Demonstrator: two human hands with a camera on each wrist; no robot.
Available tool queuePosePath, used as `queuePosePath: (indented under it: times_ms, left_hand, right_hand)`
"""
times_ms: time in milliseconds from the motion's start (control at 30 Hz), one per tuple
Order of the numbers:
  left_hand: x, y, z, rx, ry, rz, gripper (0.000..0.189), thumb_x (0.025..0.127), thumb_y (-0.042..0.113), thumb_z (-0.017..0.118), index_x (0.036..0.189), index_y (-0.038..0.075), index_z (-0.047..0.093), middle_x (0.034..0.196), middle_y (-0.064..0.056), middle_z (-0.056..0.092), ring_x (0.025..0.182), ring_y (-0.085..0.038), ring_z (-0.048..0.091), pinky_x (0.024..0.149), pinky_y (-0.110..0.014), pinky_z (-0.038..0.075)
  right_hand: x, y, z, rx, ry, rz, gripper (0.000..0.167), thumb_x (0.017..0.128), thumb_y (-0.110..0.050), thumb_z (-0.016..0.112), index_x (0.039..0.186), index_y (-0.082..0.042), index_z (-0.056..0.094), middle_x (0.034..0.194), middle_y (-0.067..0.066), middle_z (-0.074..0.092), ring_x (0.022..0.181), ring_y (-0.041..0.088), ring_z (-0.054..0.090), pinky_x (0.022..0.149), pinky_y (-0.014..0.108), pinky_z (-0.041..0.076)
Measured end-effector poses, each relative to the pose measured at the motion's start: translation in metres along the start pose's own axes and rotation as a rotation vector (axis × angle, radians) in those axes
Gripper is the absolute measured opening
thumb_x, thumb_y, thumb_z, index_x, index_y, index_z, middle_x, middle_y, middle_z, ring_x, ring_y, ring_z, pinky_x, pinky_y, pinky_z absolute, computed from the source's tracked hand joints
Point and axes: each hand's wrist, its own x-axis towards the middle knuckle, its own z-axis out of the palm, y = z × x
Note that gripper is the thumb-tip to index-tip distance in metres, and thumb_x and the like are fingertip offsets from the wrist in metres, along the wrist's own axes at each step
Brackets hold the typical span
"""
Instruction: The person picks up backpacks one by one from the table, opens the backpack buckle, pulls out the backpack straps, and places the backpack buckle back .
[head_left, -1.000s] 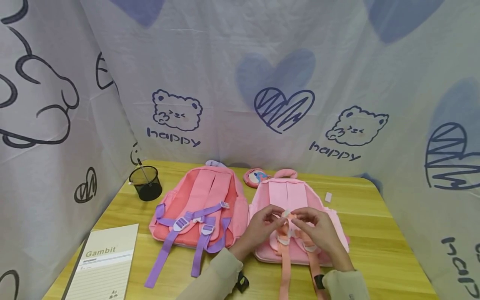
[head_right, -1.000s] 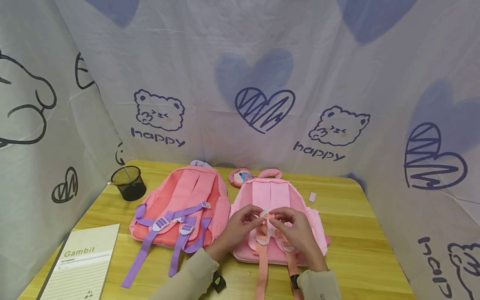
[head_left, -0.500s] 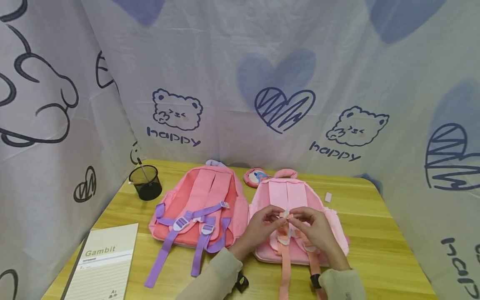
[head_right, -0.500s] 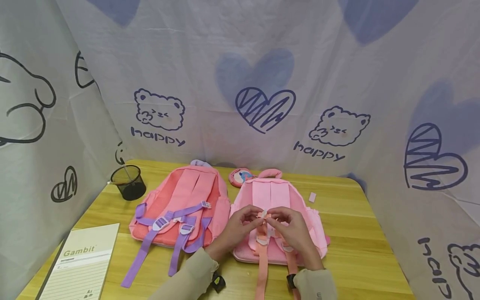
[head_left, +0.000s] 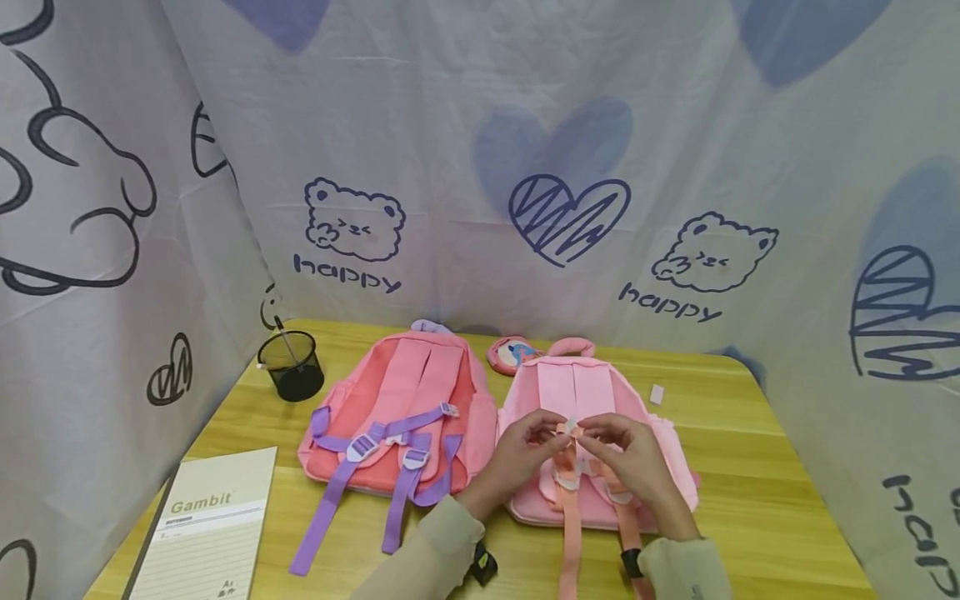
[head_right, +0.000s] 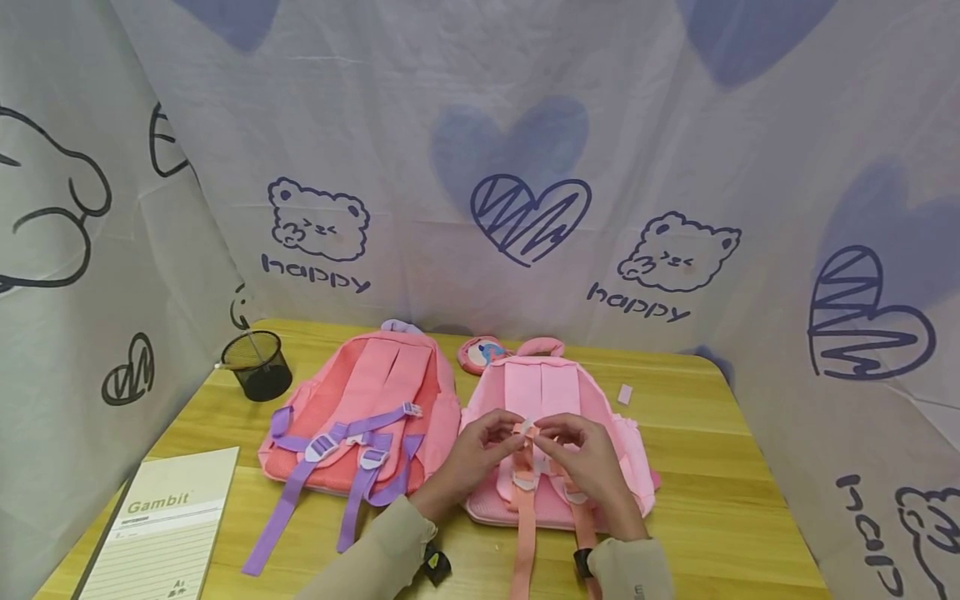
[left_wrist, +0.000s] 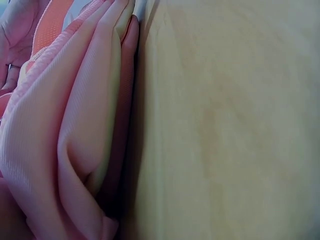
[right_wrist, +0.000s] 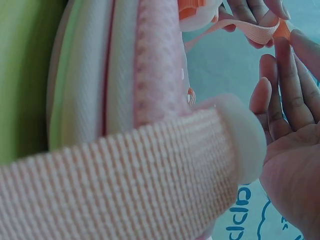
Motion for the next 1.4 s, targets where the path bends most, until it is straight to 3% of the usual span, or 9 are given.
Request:
queuePosePath:
  times_ms: [233,533,767,1100,1400]
  left_hand:
    - [-0.0001,-0.0006,-0.0001,0.012,-0.009,0.011,0.024,0.102,0.020,0.067,0.125,0.010,0.068,0.108,-0.015,0.073,0.092,-0.006,0.065,0.088,-0.025,0.052]
    - [-0.0007,-0.0029,-0.0006,0.014,0.004,0.009,0.024,0.103,0.020,0.067,0.124,0.010,0.068,0.108,-0.015,0.073,0.093,-0.006,0.064,0.088,-0.026,0.052]
    - [-0.0009,-0.0014,-0.0006,0.022,-0.004,0.023,0.023,0.101,0.021,0.068,0.122,0.010,0.068,0.108,-0.012,0.072,0.092,-0.006,0.064,0.087,-0.025,0.053]
    - [-0.0011,-0.0006,0.0035,0.072,0.033,0.045,0.017,0.099,0.020,0.072,0.112,0.010,0.070,0.098,-0.010,0.070,0.085,-0.006,0.061,0.079,-0.024,0.052]
    - [-0.0020,0.0012,0.0065,0.123,0.044,0.037,0.019,0.095,0.020,0.077,0.111,0.012,0.071,0.104,-0.008,0.073,0.093,-0.011,0.066,0.083,-0.024,0.053]
  right_hand:
    - [-0.0008,-0.0038,0.0042,0.004,0.015,-0.037,0.018,0.093,-0.015,0.079,0.109,-0.006,0.078,0.095,0.007,0.077,0.088,0.005,0.065,0.083,0.024,0.053]
    - [0.0000,-0.0021,0.0048,0.044,0.036,0.025,0.018,0.091,-0.017,0.081,0.105,-0.006,0.078,0.091,0.004,0.076,0.083,0.008,0.064,0.075,0.025,0.052]
    - [-0.0006,-0.0008,0.0068,0.042,0.026,-0.003,0.017,0.091,-0.013,0.080,0.104,-0.003,0.077,0.091,0.006,0.077,0.082,0.006,0.064,0.071,0.024,0.052]
    - [-0.0017,0.0002,0.0020,0.049,0.008,-0.078,0.021,0.098,-0.011,0.071,0.118,-0.004,0.074,0.094,0.004,0.073,0.086,0.006,0.065,0.079,0.023,0.052]
    - [-0.0026,0.0036,-0.0014,0.037,-0.007,-0.048,0.020,0.096,-0.013,0.074,0.115,-0.005,0.074,0.093,0.006,0.073,0.086,0.006,0.066,0.080,0.023,0.054]
